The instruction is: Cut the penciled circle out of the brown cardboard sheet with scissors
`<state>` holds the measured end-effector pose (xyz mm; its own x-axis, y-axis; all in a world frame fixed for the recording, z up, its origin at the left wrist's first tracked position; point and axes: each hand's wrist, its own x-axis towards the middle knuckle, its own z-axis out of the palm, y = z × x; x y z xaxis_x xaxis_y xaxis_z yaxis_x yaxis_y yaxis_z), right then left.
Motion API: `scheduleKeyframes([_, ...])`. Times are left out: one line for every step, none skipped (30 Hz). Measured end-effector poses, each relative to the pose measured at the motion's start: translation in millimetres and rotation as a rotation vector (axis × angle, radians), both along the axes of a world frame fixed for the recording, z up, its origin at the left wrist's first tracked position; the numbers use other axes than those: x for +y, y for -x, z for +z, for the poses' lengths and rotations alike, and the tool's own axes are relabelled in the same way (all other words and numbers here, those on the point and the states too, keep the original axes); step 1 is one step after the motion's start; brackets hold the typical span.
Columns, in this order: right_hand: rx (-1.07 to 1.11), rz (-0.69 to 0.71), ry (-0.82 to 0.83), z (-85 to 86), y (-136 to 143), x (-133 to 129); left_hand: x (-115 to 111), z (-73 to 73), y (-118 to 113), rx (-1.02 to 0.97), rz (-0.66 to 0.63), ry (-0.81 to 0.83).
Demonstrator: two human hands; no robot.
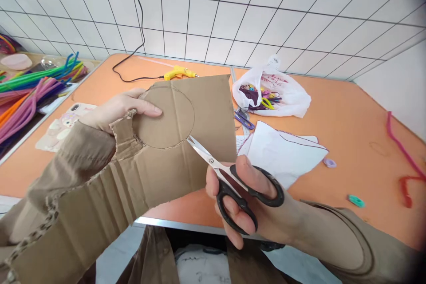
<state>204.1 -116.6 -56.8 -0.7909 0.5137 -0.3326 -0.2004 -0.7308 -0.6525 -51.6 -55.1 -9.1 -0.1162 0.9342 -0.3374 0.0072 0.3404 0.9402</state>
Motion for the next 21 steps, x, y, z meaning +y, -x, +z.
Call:
scheduleKeyframes([0.022,0.027,-0.002,0.1,-2,-1,1,-0.7,3,-0.002,0.024,-0.003])
scheduleKeyframes([0.039,0.057,-0.018,0.5,-4,-2,3,-1.5,7,-0.001,0.055,0.0])
scheduleKeyframes([0.051,0.087,-0.047,1.3,-5,-2,6,-2.7,11,0.017,0.109,-0.004])
scheduleKeyframes([0.05,0.111,-0.088,2.2,-7,-3,9,-4.4,15,0.031,0.168,-0.009])
scheduleKeyframes([0.041,0.122,-0.14,3.2,-8,-3,12,-6.6,19,0.027,0.222,-0.015])
scheduleKeyframes([0.021,0.117,-0.206,4.2,-8,-2,15,-9.3,21,-0.013,0.26,-0.047])
scheduleKeyframes([-0.01,0.09,-0.288,5.2,-9,0,19,-12.5,22,-0.09,0.257,-0.072])
scheduleKeyframes([-0.05,0.028,-0.38,6.2,-9,4,22,-15.8,22,-0.179,0.232,-0.11])
scheduleKeyframes([-0.097,-0.066,-0.475,7.4,-9,9,25,-19.0,21,-0.258,0.22,-0.125])
scheduleKeyframes([-0.156,-0.198,-0.568,8.7,-9,15,27,-21.8,18,-0.324,0.203,-0.128])
scheduleKeyframes([-0.212,-0.361,-0.636,10.3,-10,22,28,-24.1,15,-0.372,0.196,-0.13])
scheduleKeyframes([-0.248,-0.504,-0.674,12.1,-11,29,29,-25.7,11,-0.395,0.192,-0.139])
scheduleKeyframes([-0.262,-0.584,-0.707,14.0,-13,37,30,-26.6,8,-0.41,0.189,-0.151])
scheduleKeyframes([-0.278,-0.623,-0.734,15.8,-16,45,30,-27.0,5,-0.416,0.189,-0.17])
scheduleKeyframes([-0.299,-0.639,-0.779,17.3,-18,52,30,-27.1,3,-0.421,0.19,-0.193])
scheduleKeyframes([-0.323,-0.646,-0.83,18.3,-21,59,30,-26.9,2,-0.433,0.194,-0.216])
scheduleKeyframes([-0.355,-0.661,-0.883,18.8,-23,64,30,-26.8,2,-0.449,0.208,-0.24])
scheduleKeyframes([-0.392,-0.656,-0.919,18.7,-25,69,31,-26.7,3,-0.473,0.233,-0.266])
scheduleKeyframes([-0.408,-0.658,-0.932,18.3,-26,72,32,-26.9,5,-0.506,0.268,-0.299])
scheduleKeyframes([-0.408,-0.642,-0.932,17.5,-26,75,34,-27.3,7,-0.544,0.306,-0.337])
scheduleKeyframes([-0.394,-0.614,-0.929,16.8,-26,76,35,-28.0,8,-0.584,0.337,-0.377])
